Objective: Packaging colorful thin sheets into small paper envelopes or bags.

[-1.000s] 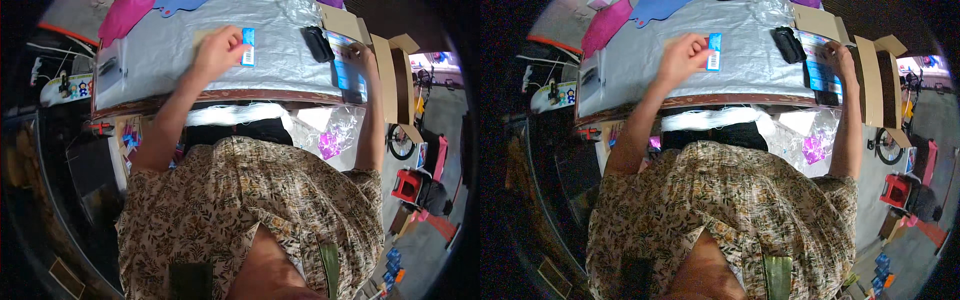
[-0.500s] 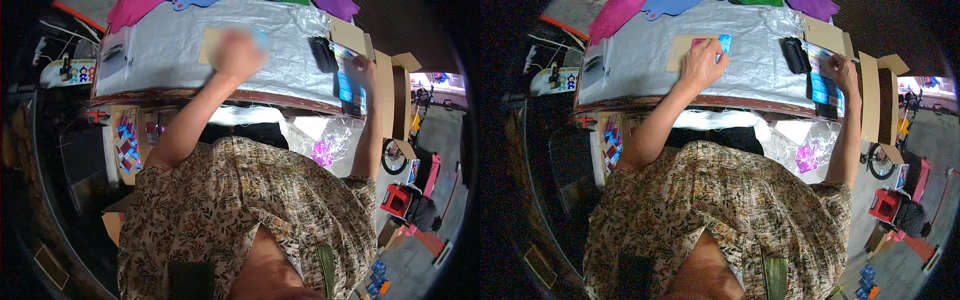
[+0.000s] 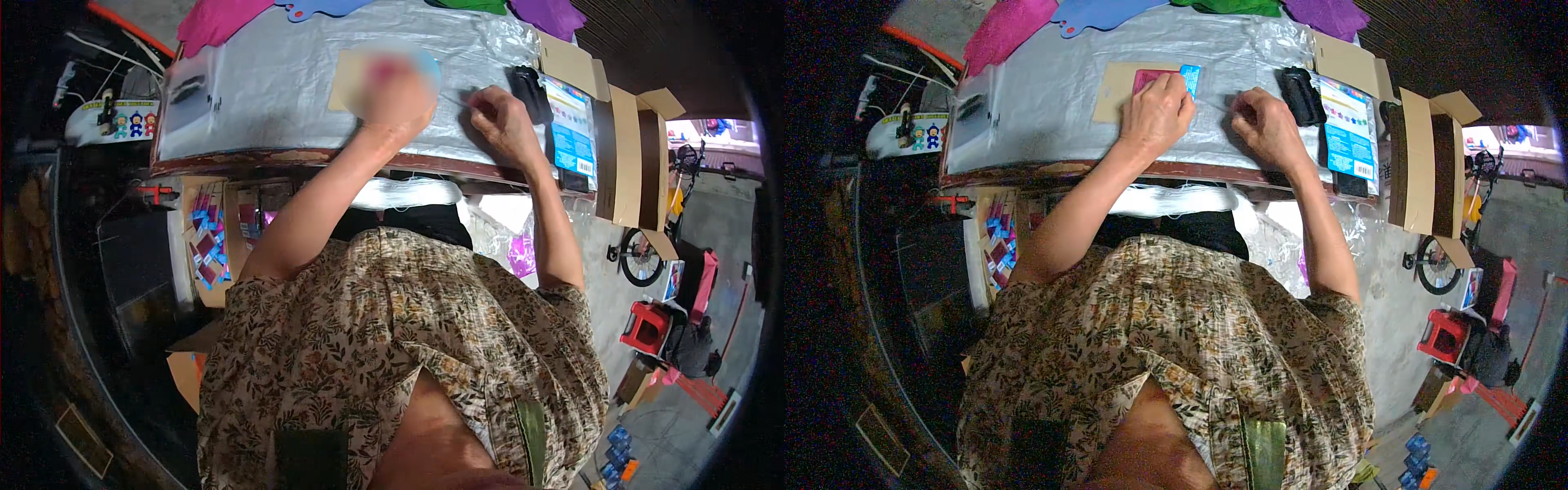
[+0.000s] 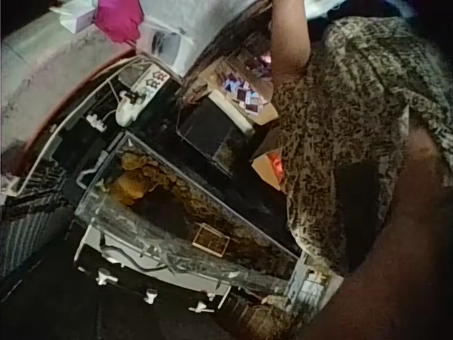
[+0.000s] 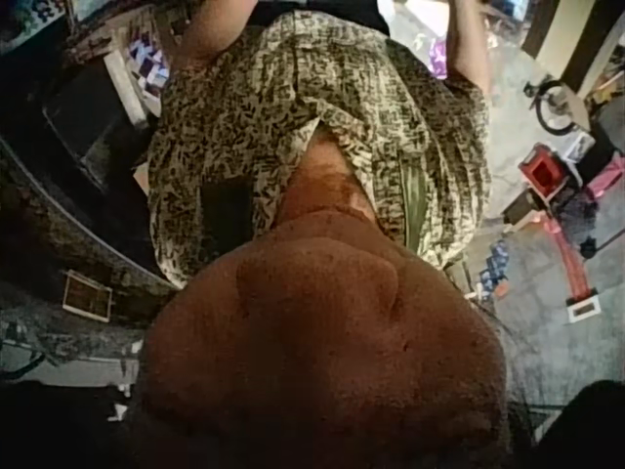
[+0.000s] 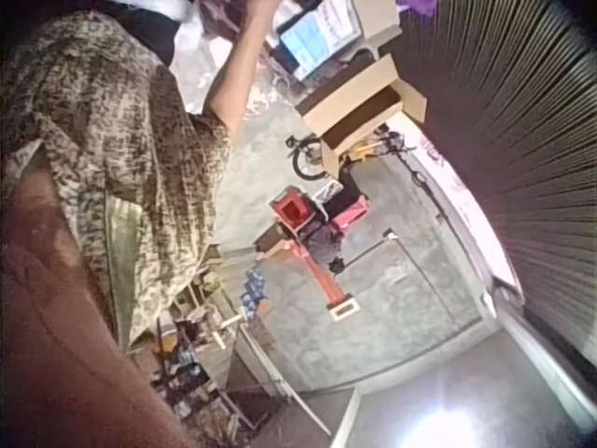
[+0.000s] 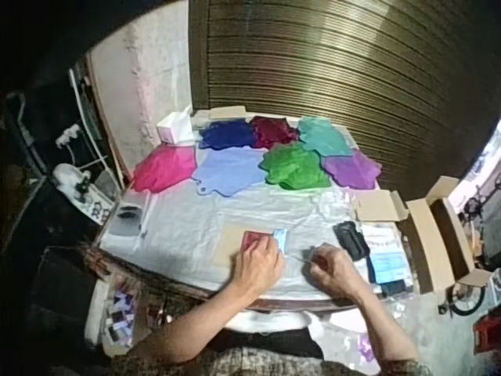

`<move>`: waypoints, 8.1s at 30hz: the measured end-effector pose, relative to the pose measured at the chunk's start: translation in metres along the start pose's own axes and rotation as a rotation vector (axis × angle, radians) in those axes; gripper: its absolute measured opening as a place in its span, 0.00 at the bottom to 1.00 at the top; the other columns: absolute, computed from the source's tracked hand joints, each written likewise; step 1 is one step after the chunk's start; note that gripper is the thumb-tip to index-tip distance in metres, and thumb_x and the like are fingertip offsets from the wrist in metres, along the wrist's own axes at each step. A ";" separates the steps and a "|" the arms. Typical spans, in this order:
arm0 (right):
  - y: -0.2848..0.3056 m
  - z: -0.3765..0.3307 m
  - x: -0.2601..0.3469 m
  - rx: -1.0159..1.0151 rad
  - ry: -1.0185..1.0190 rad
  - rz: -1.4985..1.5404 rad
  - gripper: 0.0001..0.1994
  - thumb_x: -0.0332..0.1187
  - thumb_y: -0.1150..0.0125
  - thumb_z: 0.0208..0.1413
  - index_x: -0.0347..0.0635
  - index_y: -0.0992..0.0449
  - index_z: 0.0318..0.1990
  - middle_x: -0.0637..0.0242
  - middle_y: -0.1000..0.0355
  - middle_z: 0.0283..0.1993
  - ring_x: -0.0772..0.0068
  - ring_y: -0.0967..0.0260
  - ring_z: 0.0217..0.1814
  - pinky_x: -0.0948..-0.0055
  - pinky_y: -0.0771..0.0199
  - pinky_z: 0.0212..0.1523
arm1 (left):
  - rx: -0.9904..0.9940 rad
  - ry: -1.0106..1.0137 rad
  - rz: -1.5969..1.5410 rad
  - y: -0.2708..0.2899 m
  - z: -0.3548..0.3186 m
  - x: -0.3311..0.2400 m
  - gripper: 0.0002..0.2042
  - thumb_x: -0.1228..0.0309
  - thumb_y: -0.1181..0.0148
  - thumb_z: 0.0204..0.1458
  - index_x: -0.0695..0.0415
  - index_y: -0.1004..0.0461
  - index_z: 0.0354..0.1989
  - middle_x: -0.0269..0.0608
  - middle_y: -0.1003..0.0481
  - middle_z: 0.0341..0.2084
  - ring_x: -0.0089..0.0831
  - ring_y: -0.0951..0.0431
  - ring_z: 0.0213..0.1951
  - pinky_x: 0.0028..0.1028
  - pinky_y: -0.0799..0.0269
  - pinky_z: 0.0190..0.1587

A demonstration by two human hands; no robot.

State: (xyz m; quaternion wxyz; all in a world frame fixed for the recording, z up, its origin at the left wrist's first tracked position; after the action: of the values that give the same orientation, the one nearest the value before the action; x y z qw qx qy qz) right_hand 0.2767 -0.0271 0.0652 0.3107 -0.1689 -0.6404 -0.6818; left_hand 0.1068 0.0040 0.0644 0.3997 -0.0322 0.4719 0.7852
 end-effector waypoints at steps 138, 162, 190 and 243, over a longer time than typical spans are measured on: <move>0.028 0.051 -0.032 -0.136 0.045 -0.074 0.08 0.31 0.37 0.59 0.35 0.19 0.40 0.56 0.20 0.36 0.64 0.23 0.37 0.67 0.25 0.42 | 0.281 -0.162 -0.060 -0.003 -0.016 0.028 0.26 0.57 0.43 0.60 0.55 0.32 0.64 0.44 0.34 0.65 0.41 0.39 0.68 0.47 0.50 0.69; -0.015 0.014 0.004 -0.098 -0.274 0.824 0.18 0.44 0.40 0.64 0.35 0.21 0.34 0.66 0.22 0.30 0.80 0.30 0.26 0.79 0.32 0.27 | 0.664 0.702 -1.164 -0.007 0.042 0.082 0.13 0.63 0.37 0.59 0.59 0.22 0.45 0.34 0.20 0.33 0.23 0.21 0.32 0.25 0.22 0.37; -0.011 -0.008 0.062 -0.131 -0.225 0.825 0.07 0.29 0.36 0.60 0.34 0.18 0.39 0.68 0.20 0.35 0.79 0.25 0.35 0.76 0.23 0.37 | 0.116 0.811 -1.661 0.034 -0.011 0.063 0.20 0.56 0.48 0.66 0.61 0.27 0.52 0.41 0.22 0.47 0.31 0.21 0.49 0.35 0.27 0.56; -0.022 -0.010 0.055 -0.328 -0.250 0.849 0.12 0.38 0.33 0.61 0.37 0.20 0.32 0.78 0.29 0.25 0.90 0.41 0.24 0.83 0.44 0.24 | 0.292 0.650 -1.440 0.039 -0.052 0.030 0.14 0.77 0.36 0.57 0.66 0.26 0.51 0.41 0.21 0.44 0.25 0.21 0.44 0.28 0.25 0.50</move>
State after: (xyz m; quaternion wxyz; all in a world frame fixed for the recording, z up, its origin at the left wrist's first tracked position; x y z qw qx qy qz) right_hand 0.2230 -0.0484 0.0820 0.4519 -0.5434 -0.4309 -0.5611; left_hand 0.0438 -0.0278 0.0508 0.6507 -0.5033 0.5259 0.2161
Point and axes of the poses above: each hand's wrist, its own z-axis towards the middle knuckle, its own y-axis out of the back of the hand, x = y × z, the point moved 9 cm from there along z, towards the middle knuckle
